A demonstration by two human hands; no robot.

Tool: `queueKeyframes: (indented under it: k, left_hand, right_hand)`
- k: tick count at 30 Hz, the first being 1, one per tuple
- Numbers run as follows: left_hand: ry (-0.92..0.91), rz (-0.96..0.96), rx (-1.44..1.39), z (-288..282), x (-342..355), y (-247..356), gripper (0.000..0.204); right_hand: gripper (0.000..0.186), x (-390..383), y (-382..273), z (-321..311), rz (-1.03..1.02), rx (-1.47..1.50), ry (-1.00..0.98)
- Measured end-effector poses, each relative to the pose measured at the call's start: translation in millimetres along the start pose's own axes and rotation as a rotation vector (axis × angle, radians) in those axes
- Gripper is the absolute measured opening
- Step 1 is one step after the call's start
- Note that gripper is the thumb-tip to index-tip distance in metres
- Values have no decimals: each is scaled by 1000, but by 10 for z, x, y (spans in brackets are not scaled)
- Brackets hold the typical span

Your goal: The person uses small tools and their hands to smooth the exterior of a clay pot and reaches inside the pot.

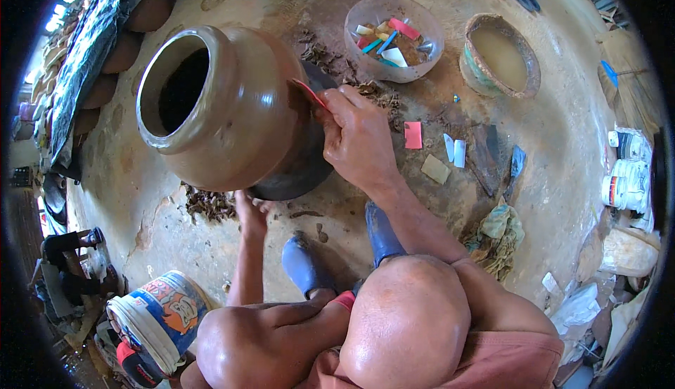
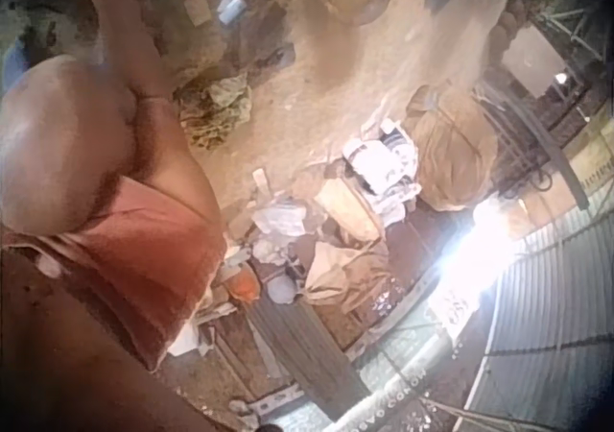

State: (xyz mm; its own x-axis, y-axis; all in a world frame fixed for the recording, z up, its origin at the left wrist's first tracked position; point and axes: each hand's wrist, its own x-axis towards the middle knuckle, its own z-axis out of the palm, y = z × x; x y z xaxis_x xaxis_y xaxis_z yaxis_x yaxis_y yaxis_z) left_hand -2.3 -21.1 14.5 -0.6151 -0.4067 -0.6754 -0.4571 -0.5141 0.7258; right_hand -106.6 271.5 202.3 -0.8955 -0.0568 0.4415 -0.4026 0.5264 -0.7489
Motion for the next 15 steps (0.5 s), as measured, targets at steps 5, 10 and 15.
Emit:
queueKeyframes:
  k: [5,10,15]
  left_hand:
    - [69,56,102,53,276,167,66]
    - [64,134,70,94,279,96,66]
    - [-187,355,78,115,295,167,63]
  right_hand:
    - [19,-79,-19,-33,-40,-7,12]
    - [19,-158,-54,-57,-59,-17,-8]
    - [20,-252,-152,-188,-58,30,-74]
